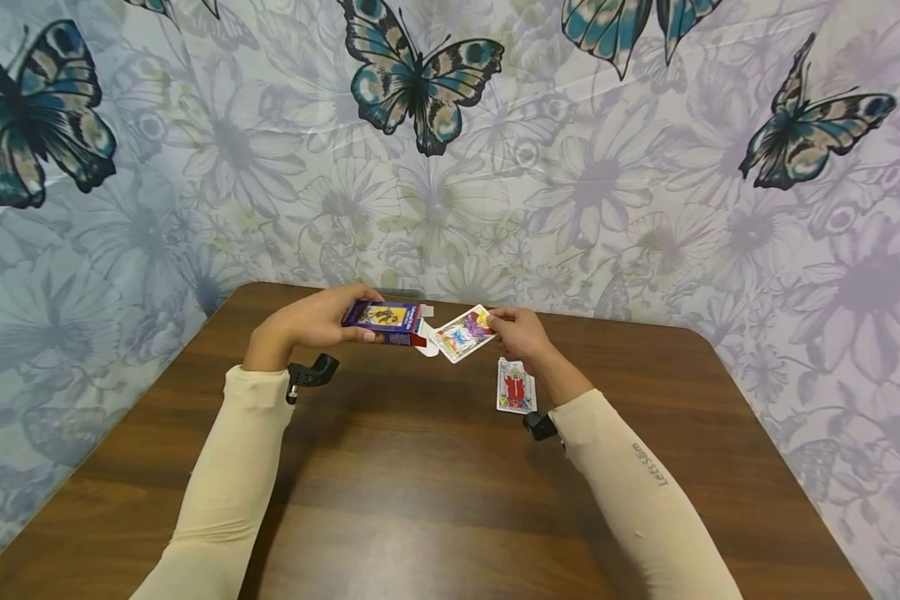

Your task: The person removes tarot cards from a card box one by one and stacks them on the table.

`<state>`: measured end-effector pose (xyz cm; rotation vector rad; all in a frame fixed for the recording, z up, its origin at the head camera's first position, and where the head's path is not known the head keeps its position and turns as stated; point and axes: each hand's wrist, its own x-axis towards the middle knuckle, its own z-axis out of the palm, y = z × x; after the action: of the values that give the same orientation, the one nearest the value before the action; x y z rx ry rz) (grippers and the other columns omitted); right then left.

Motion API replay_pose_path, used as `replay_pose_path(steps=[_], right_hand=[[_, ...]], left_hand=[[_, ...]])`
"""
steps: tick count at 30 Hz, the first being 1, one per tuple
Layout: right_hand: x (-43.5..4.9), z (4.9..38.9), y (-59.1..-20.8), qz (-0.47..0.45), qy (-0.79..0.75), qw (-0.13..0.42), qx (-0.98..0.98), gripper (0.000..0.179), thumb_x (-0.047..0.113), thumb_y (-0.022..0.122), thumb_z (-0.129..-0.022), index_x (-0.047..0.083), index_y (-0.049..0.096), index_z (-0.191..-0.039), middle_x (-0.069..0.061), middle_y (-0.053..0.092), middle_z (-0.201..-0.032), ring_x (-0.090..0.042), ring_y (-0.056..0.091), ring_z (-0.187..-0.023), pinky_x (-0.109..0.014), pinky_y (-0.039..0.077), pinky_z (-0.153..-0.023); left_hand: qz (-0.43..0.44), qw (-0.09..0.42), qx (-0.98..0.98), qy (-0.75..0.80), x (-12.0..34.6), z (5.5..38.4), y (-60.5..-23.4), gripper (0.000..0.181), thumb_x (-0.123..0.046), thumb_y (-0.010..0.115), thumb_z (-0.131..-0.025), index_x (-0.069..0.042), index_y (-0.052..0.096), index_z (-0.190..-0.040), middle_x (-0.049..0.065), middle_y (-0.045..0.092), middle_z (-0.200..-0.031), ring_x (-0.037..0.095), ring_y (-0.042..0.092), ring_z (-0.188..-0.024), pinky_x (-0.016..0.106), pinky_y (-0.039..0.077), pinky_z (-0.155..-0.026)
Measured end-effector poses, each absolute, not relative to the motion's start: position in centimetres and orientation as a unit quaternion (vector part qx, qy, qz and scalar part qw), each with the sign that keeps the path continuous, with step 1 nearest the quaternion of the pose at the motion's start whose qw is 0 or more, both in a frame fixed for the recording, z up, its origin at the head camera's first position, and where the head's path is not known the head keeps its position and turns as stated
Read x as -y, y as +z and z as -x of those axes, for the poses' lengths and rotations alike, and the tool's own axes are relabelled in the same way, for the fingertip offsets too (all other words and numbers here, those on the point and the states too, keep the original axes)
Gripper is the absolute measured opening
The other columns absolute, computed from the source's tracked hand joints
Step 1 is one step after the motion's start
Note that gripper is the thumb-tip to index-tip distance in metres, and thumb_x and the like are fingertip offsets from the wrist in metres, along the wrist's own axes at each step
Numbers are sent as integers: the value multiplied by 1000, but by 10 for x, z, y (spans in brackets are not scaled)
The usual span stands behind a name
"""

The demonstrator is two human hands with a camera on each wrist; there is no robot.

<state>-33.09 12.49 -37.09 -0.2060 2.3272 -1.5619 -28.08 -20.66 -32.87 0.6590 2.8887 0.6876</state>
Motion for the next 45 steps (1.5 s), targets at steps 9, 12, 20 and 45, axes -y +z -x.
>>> replay_pose_path(steps=[9, 12, 20, 45], right_hand=[[-157, 351, -395, 82, -384, 93, -915, 36, 26, 52, -103, 0, 64, -125, -20, 64, -115, -23, 61, -92, -34, 53, -75], [-166, 355, -404, 79, -335, 90, -935, 34, 26, 56, -101, -1, 67, -118, -22, 65, -117, -29, 60, -99, -35, 52, -76], [-167, 357, -421, 64, -267, 74, -959, 27, 24, 60, -98, 0, 72, -101, -14, 69, -98, -22, 58, -84, -29, 47, -68], [-113, 339, -395, 138, -460, -22, -877, 35, 37, 54, -101, 3, 62, -101, -10, 65, -90, -16, 55, -71, -32, 47, -66]], left_hand=[[-215, 50, -948, 231, 207, 279, -328, 60, -38, 71, -90, -13, 46, -138, 9, 58, -126, 24, 57, -110, 44, 46, -99], [-215, 51, -947, 232, 206, 278, -327, 60, -39, 71, -90, -13, 46, -138, 9, 59, -125, 24, 57, -109, 44, 45, -99], [-220, 49, -946, 233, 205, 277, -326, 60, -38, 71, -90, -12, 46, -138, 9, 59, -125, 25, 57, -110, 44, 46, -99], [-223, 51, -944, 237, 206, 279, -328, 60, -36, 71, -90, -10, 46, -138, 9, 59, -125, 24, 57, -110, 44, 45, -100]])
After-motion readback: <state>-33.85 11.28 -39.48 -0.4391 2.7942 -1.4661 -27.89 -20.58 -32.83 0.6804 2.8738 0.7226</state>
